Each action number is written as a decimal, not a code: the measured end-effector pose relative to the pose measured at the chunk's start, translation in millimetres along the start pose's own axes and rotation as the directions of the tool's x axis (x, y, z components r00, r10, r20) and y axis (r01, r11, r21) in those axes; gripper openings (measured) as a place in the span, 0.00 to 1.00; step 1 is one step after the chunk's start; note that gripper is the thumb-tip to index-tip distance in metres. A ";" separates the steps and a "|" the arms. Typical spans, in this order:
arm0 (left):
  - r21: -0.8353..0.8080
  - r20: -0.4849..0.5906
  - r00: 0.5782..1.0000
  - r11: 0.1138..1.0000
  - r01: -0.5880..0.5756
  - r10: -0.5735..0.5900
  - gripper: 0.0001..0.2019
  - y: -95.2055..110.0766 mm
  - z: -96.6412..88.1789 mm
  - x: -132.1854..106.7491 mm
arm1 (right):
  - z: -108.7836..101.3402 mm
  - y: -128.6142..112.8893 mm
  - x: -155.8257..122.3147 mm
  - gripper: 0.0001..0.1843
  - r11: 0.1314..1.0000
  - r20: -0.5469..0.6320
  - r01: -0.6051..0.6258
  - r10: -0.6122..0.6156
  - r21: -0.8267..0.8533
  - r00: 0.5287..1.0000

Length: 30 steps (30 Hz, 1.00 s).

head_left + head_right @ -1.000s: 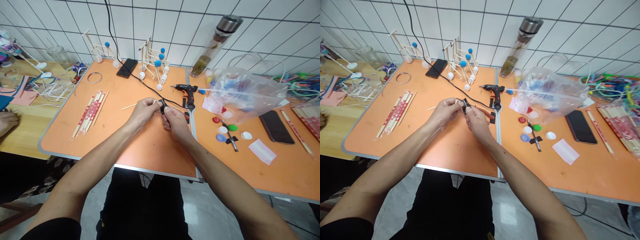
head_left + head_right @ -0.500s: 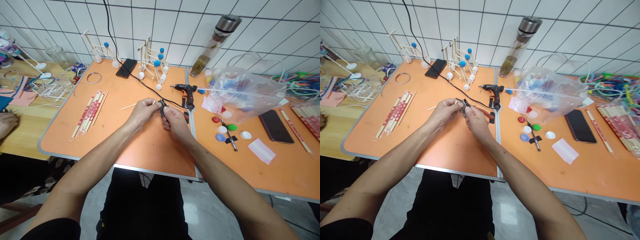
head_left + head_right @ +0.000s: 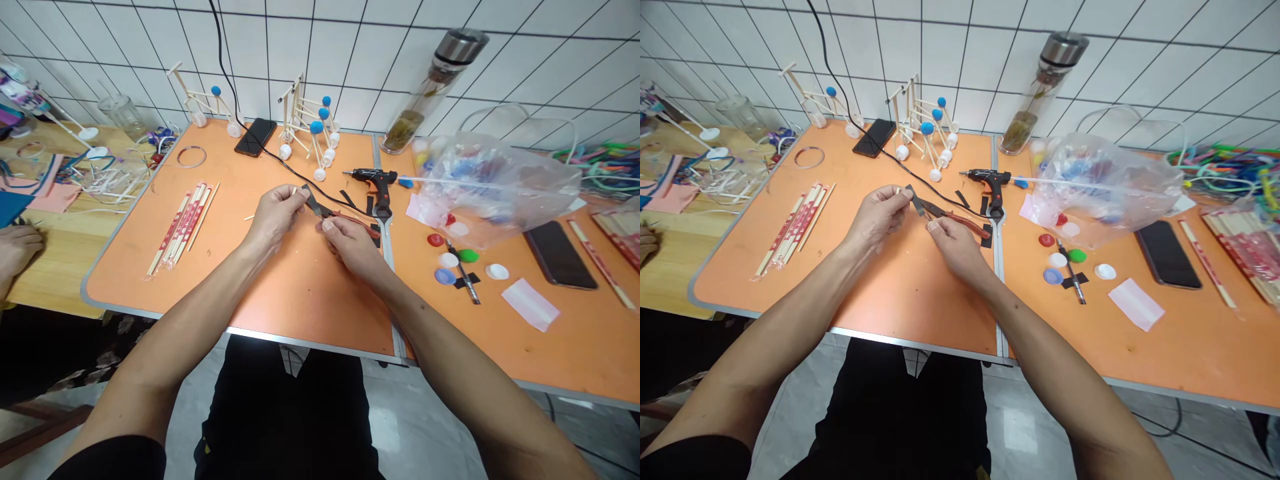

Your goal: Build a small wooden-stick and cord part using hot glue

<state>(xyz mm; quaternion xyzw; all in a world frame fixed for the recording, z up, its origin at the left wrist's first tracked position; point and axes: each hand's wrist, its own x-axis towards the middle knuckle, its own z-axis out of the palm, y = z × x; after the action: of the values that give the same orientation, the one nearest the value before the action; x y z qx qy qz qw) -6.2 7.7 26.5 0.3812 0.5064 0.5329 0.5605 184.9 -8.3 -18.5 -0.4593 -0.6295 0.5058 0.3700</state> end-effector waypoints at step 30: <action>0.104 0.165 0.986 0.995 0.008 -0.026 0.15 -20.3 14.7 -7.8 | -4.5 -8.7 5.4 0.25 0.962 -0.158 0.051 -0.009 0.268 0.987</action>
<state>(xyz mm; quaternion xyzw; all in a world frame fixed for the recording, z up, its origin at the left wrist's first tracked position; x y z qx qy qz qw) 13.0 -1.2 11.1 0.4484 0.4880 0.4676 0.5849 185.7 -2.3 -8.9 -0.4325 -0.5304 0.5445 0.4849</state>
